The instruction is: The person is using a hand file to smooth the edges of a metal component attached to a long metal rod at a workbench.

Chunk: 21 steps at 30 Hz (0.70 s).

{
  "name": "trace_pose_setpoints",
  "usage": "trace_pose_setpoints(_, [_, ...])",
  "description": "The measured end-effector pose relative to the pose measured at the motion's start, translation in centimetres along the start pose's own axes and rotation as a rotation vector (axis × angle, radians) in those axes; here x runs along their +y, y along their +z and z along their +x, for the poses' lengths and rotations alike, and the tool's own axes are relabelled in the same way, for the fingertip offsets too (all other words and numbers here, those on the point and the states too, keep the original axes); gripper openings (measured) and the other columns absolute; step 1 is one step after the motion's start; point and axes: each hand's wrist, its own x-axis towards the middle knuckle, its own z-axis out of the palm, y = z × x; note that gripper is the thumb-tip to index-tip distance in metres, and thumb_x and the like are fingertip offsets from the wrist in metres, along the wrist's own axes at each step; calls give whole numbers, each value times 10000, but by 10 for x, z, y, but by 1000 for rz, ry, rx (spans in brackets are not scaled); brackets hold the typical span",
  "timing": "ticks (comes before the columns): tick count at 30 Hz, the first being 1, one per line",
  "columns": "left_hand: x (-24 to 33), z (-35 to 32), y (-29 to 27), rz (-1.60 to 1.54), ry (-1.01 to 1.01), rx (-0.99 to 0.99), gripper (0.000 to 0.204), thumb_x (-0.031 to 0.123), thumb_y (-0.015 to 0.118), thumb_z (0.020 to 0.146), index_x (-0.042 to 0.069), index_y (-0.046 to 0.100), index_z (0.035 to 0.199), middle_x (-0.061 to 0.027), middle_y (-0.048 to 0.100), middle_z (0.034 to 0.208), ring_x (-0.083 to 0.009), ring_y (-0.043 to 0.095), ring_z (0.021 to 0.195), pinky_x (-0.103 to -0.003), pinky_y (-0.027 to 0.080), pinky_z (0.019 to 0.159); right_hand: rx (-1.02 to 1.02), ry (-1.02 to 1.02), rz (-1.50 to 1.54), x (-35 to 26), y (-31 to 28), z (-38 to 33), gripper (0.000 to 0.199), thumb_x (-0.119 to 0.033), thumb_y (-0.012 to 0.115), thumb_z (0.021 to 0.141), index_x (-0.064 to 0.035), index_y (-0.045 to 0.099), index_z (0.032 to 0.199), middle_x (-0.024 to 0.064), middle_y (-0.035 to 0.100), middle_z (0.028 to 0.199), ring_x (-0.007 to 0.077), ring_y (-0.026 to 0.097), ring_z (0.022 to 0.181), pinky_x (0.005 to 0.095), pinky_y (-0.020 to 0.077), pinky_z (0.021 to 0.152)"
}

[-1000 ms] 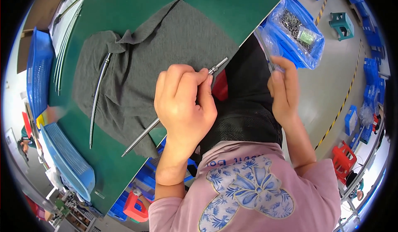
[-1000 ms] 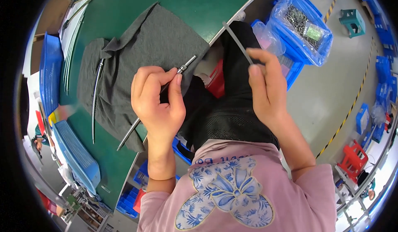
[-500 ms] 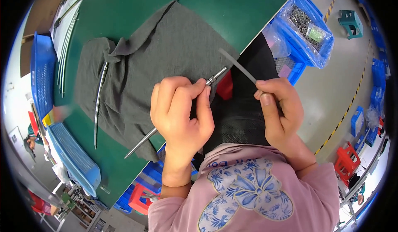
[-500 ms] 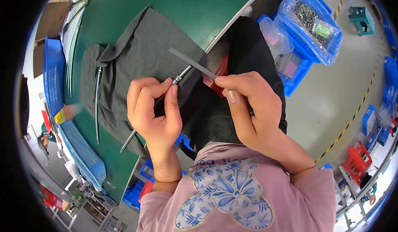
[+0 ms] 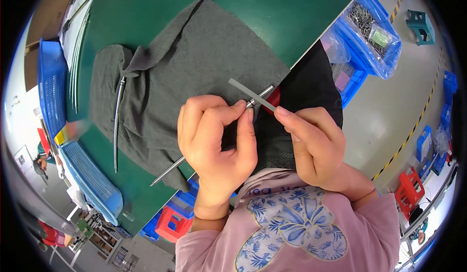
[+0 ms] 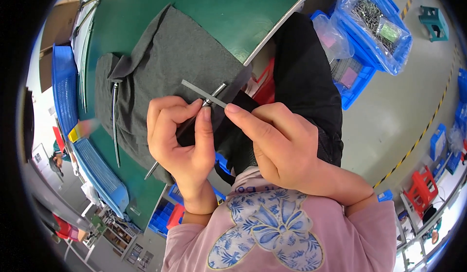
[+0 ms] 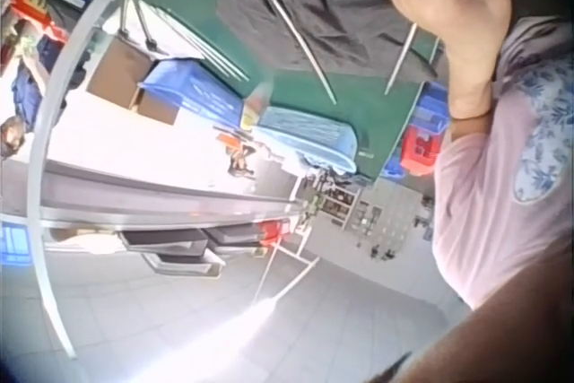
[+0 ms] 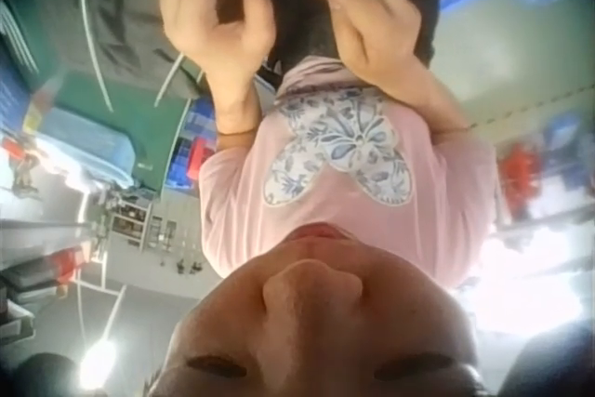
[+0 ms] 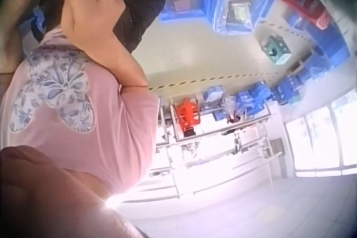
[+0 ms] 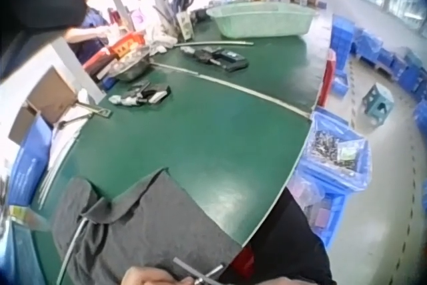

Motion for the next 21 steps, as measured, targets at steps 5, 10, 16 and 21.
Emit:
trace_pose_setpoints(5, [1, 1, 2, 2, 19, 8, 185, -23, 729, 631, 41, 644, 782, -78, 560, 754, -227, 515, 640, -321, 390, 583, 119, -78, -119, 8, 11, -1, 457, 45, 618, 687, -33, 682, 1133, 64, 576, 770, 170, 549, 549, 263, 443, 470])
trace_pose_setpoints(10, [-3, 0, 5, -1, 48, 54, 194, -20, 734, 633, 63, 653, 788, -64, 566, 756, -220, 509, 639, -312, 391, 568, 70, -108, -281, 4, 10, -3, 497, 11, 625, 654, -57, 682, 1143, 30, 530, 715, 148, 493, 477, 259, 405, 430])
trace_pose_setpoints(16, [-6, 1, 7, -37, 93, 77, 180, -41, 722, 625, 59, 638, 748, -55, 555, 739, -221, 494, 619, -314, 385, 536, -91, -151, -421, -7, -6, 1, 508, 46, 615, 656, -24, 657, 1157, 21, 424, 587, 155, 409, 415, 294, 333, 397])
trace_pose_setpoints(21, [-7, 2, 11, -37, 150, 104, 174, -41, 723, 628, 63, 618, 721, -45, 540, 731, -218, 478, 602, -317, 376, 510, -87, -237, -450, -6, -4, 16, 506, -17, 634, 635, -33, 657, 1140, -3, 419, 598, 146, 400, 408, 292, 331, 391])
